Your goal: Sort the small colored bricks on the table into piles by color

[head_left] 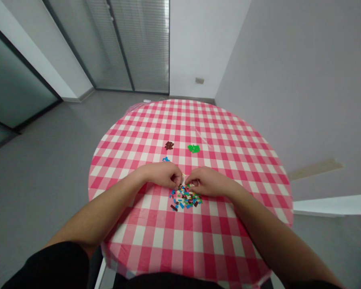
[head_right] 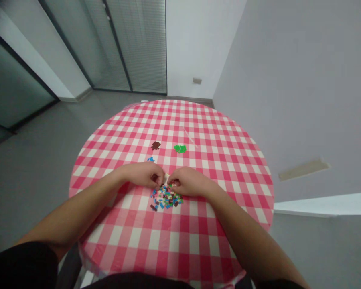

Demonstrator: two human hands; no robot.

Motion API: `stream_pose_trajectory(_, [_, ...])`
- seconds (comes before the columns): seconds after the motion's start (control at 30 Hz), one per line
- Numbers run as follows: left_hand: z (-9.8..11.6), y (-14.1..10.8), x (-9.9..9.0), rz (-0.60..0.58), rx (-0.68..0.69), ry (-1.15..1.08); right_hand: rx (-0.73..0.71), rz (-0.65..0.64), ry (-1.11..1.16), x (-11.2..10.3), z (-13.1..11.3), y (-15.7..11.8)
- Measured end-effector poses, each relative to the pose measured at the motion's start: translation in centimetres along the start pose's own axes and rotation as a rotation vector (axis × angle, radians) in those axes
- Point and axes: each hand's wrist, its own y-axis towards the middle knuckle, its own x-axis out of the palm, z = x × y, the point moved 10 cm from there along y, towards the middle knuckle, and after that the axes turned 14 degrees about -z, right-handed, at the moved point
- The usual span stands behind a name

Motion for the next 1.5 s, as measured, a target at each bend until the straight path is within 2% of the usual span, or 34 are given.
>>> stream_pose_trajectory(0.7, [0.0, 0.0, 0.0, 0.014, 0.014, 0.003, 0.007, -0.036, 0.020, 0.3, -0.1, 0.2])
stream_pose_trajectory(1.03, [0.0, 0.0, 0.0, 0.017, 0.014, 0.012, -0.018, 0.062, 0.136, -0.8, -0.1, -0.2])
stream_pose_trajectory(1.13, [0.1, 0.0, -0.1, 0.027, 0.023, 0.007, 0.050, 0.155, 0.169, -1.8, 1.1, -0.7])
stream_pose_trajectory(1.33, [0.5, -0.1, -0.2, 0.029, 0.021, -0.003, 0.346, 0.491, 0.027, -5.0, 6.5, -2.9])
stream_pose_trajectory(1.5, [0.6, -0.1, -0.2, 0.029, 0.013, 0.002, 0.354, 0.433, -0.094, -4.6, 8.0, -2.0])
